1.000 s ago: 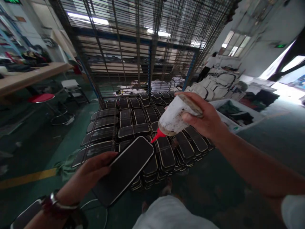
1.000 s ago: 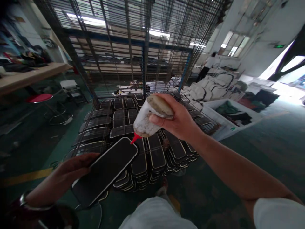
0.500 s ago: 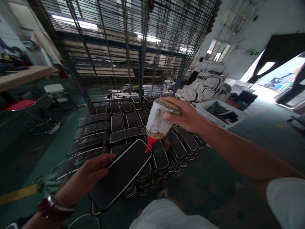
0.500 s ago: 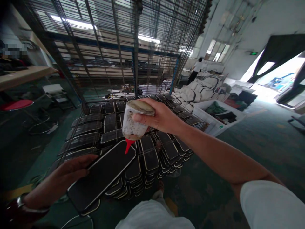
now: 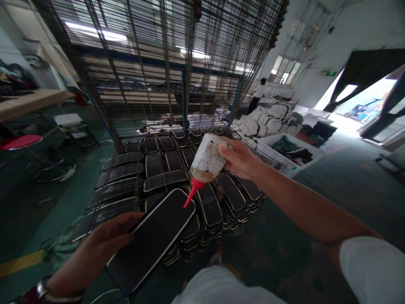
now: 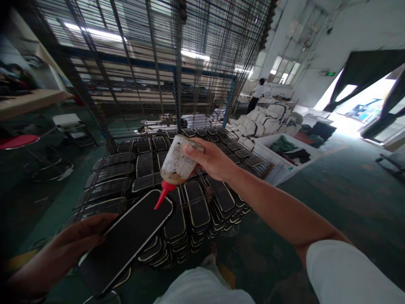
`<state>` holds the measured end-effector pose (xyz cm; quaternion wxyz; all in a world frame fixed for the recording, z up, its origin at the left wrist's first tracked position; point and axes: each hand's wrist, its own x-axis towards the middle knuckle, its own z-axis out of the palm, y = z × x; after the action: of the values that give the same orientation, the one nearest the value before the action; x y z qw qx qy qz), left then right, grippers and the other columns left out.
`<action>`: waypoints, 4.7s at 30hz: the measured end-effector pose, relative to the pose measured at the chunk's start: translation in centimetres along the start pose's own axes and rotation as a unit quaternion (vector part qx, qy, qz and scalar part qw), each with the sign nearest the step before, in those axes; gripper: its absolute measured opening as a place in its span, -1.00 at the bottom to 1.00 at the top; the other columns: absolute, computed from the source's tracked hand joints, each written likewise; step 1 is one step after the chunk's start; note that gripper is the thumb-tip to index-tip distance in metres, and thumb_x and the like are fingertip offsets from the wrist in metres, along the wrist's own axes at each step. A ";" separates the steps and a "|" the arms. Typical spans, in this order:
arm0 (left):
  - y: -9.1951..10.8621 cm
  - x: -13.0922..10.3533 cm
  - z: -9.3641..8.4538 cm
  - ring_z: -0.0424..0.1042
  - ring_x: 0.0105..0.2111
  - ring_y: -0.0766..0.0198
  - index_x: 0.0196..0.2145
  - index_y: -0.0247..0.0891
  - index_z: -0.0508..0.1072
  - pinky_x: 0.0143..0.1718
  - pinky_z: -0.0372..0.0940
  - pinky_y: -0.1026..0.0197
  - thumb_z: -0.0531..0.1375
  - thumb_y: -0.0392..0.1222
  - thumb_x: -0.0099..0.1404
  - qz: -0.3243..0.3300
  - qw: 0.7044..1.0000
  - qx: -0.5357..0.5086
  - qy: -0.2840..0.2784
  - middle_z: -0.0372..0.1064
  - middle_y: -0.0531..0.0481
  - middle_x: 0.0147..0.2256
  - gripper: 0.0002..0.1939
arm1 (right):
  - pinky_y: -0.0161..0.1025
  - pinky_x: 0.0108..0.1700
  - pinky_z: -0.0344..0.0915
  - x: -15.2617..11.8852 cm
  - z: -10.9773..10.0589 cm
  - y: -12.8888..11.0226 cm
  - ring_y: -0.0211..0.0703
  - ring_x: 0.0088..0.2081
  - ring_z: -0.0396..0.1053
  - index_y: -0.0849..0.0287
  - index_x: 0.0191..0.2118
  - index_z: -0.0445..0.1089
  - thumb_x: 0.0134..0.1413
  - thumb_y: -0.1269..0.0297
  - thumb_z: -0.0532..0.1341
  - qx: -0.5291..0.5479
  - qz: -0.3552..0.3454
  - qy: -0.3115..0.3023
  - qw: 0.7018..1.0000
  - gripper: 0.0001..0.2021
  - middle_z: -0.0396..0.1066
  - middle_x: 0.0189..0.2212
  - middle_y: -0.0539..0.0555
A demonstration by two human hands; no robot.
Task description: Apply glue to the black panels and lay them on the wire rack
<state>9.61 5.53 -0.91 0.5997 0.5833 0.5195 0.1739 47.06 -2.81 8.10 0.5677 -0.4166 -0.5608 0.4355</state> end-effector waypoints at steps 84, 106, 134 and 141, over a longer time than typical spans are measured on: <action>-1.1 0.5 -1.3 0.72 -0.29 -0.11 -0.31 0.05 0.83 -0.34 0.64 0.11 0.69 -0.19 -0.26 -0.038 0.985 -0.164 -0.038 0.78 -0.05 -0.24 -0.55 | -0.10 -0.22 0.63 -3.6 -0.7 4.0 -0.04 -0.28 0.52 -0.01 -0.09 0.53 0.00 -0.21 0.64 0.086 -0.032 0.225 0.970 -0.46 0.51 -0.30 0.00; -0.5 0.5 -0.3 0.76 -0.32 -0.09 -0.09 -0.12 0.76 -0.32 0.69 0.05 0.68 -0.41 -0.16 -0.064 0.965 -0.253 -0.031 0.80 -0.15 -0.11 -0.38 | -0.19 -0.27 0.57 -4.0 3.0 6.9 -0.07 -0.28 0.52 0.05 -0.07 0.52 0.16 -0.10 0.59 0.083 -0.036 0.273 0.958 -0.56 0.48 -0.31 -0.01; 0.4 0.7 0.4 0.73 -0.46 0.04 -0.04 -0.32 0.58 -0.45 0.67 0.10 0.36 -0.64 0.16 -0.066 0.941 -0.330 0.017 0.73 -0.11 -0.31 -0.55 | 0.27 0.17 0.52 -9.6 7.2 8.3 0.31 0.14 0.56 -0.17 0.40 0.37 0.39 0.03 0.43 0.052 -0.033 0.092 0.994 -0.45 0.58 0.12 0.20; 1.5 -0.5 1.3 0.67 -0.55 0.16 -0.11 -0.35 0.59 -0.49 0.62 0.19 0.18 -0.65 0.34 -0.066 0.916 -0.388 0.080 0.70 -0.08 -0.40 -0.68 | 0.27 0.12 0.56 -10.2 7.1 8.7 0.36 0.15 0.56 -0.13 0.39 0.34 0.37 -0.01 0.43 0.061 -0.051 0.129 0.988 -0.42 0.57 0.14 0.25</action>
<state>11.07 4.87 0.35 0.7456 0.2537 0.4945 0.3676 39.76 -10.32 -2.88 0.6810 -0.4050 -0.4757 0.3819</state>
